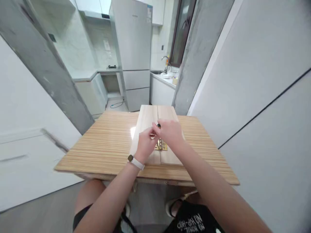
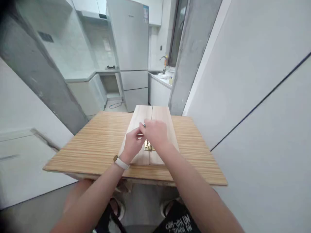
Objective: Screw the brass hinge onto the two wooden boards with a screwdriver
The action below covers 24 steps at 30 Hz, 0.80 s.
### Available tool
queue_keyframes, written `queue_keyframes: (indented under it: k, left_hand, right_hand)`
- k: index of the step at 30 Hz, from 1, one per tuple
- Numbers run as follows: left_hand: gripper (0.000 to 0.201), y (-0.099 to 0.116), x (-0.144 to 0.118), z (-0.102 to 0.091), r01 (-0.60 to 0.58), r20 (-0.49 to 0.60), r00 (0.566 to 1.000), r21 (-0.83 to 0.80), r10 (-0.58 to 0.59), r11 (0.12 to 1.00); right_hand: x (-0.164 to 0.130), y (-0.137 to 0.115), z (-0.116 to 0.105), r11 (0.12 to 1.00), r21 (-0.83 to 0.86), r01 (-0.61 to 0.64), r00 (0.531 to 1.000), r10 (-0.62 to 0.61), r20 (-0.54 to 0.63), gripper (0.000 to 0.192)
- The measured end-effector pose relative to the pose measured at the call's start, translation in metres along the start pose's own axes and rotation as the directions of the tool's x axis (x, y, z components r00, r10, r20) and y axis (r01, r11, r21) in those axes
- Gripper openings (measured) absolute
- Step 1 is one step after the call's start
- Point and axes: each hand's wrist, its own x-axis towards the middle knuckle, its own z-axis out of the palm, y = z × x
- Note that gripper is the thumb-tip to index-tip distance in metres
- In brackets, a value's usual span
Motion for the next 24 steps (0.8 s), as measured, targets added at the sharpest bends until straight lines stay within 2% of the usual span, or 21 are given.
queue_keyframes:
  k: [4,7,10,17,20,24]
  left_hand:
    - [0.015,-0.006,0.002,-0.001,0.031,-0.006,0.999,-0.007,-0.031,0.999]
    - [0.012,-0.008,0.005,-0.003,0.035,0.068,0.997,-0.070,-0.030,0.997]
    - [0.012,-0.011,0.009,-0.006,0.072,0.152,0.987,-0.123,-0.053,0.990]
    - [0.014,-0.018,0.017,-0.018,0.061,0.281,0.959,-0.109,-0.028,0.992]
    - [0.014,-0.019,0.018,-0.020,0.058,0.297,0.955,-0.116,-0.021,0.992]
    - [0.023,-0.019,0.015,-0.016,0.124,0.275,0.959,-0.211,-0.063,0.970]
  right_hand:
    - [0.000,0.011,-0.008,0.980,0.173,0.098,0.991,-0.111,0.068,0.034]
    - [0.001,0.021,-0.015,0.894,0.390,0.220,0.959,-0.271,0.081,0.027]
    - [0.004,0.028,-0.019,0.827,0.492,0.270,0.923,-0.368,0.111,0.023]
    - [0.010,0.030,-0.012,0.789,0.534,0.303,0.904,-0.416,0.102,0.019]
    - [0.011,0.029,-0.009,0.820,0.485,0.305,0.912,-0.399,0.100,0.019]
    - [0.011,0.029,-0.008,0.870,0.376,0.319,0.917,-0.384,0.110,0.014]
